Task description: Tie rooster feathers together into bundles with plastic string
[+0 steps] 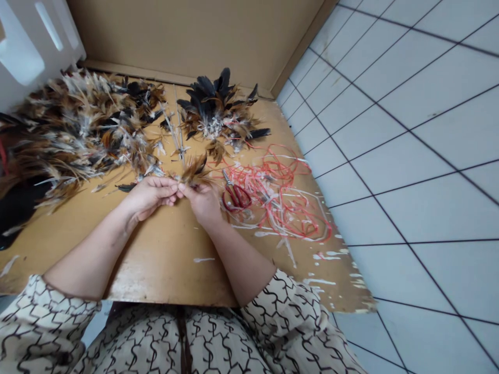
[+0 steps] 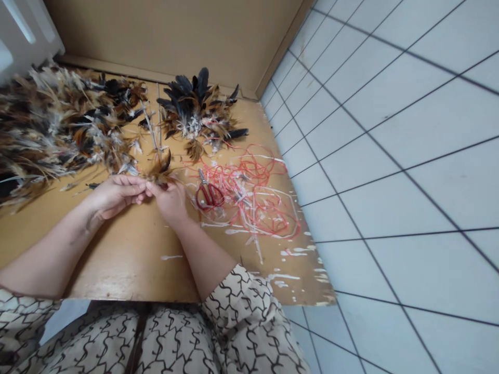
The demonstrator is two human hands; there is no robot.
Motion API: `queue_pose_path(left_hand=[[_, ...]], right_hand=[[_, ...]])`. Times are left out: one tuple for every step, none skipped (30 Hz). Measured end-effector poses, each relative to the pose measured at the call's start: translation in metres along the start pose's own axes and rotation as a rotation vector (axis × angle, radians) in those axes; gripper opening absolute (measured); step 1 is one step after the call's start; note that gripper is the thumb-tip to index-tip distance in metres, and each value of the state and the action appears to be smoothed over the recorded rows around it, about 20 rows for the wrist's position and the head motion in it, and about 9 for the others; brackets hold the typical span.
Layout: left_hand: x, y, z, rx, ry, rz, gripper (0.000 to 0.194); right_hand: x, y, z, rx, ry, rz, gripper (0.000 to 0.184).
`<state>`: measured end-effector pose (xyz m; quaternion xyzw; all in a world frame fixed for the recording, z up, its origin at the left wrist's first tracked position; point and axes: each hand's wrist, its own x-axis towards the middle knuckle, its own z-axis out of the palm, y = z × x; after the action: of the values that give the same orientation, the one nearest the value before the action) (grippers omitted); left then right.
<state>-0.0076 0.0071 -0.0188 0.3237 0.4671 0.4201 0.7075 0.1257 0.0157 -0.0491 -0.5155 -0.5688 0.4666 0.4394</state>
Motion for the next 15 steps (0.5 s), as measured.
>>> queue_pose_path(left_hand=[[0.0002,0.0004,-0.0009,-0.006,-0.012,-0.006,0.004],[0.0004,0.0009,-0.0016,-0.010,-0.023,-0.013,0.004],[0.0006,0.0013,-0.0023,-0.012,-0.030,-0.018,0.004],[0.0007,0.0017,-0.0027,-0.012,-0.033,-0.022,0.004],[0.0008,0.0021,-0.0029,-0.009,-0.032,-0.025,0.004],[0.0007,0.0023,-0.0028,-0.003,-0.029,-0.028,0.004],[0.0006,0.0025,-0.0025,0.004,-0.023,-0.029,0.005],[0.0004,0.0026,-0.0020,0.011,-0.017,-0.029,0.006],[0.0000,0.0027,-0.0013,0.017,-0.010,-0.027,0.007],[-0.0005,0.0026,-0.0004,0.021,-0.003,-0.024,0.008],[-0.0010,0.0024,0.0006,0.024,0.005,-0.018,0.009],[-0.0014,0.0022,0.0017,0.024,0.012,-0.010,0.010],[-0.0019,0.0019,0.0028,0.024,0.020,0.001,0.011],[-0.0022,0.0015,0.0039,0.024,0.028,0.015,0.011],[-0.0024,0.0012,0.0048,0.025,0.036,0.030,0.011]], right_hand=[[0.0008,0.0027,0.0009,0.039,0.000,0.001,0.013],[0.0013,0.0051,0.0016,0.077,-0.001,0.003,0.013],[0.0016,0.0069,0.0021,0.114,0.000,0.007,0.013],[0.0016,0.0079,0.0022,0.148,-0.003,0.012,0.013],[0.0015,0.0081,0.0021,0.177,-0.009,0.018,0.012],[0.0012,0.0078,0.0018,0.202,-0.015,0.022,0.013],[0.0009,0.0069,0.0012,0.222,-0.022,0.027,0.013],[0.0005,0.0059,0.0005,0.238,-0.029,0.032,0.013],[0.0002,0.0048,-0.0002,0.252,-0.038,0.039,0.013],[0.0000,0.0038,-0.0008,0.265,-0.050,0.044,0.013],[-0.0002,0.0032,-0.0013,0.278,-0.062,0.050,0.013],[-0.0002,0.0029,-0.0015,0.291,-0.075,0.056,0.013],[-0.0002,0.0030,-0.0015,0.299,-0.083,0.063,0.013],[-0.0002,0.0033,-0.0011,0.302,-0.086,0.068,0.014],[-0.0001,0.0039,-0.0006,0.300,-0.083,0.069,0.014]])
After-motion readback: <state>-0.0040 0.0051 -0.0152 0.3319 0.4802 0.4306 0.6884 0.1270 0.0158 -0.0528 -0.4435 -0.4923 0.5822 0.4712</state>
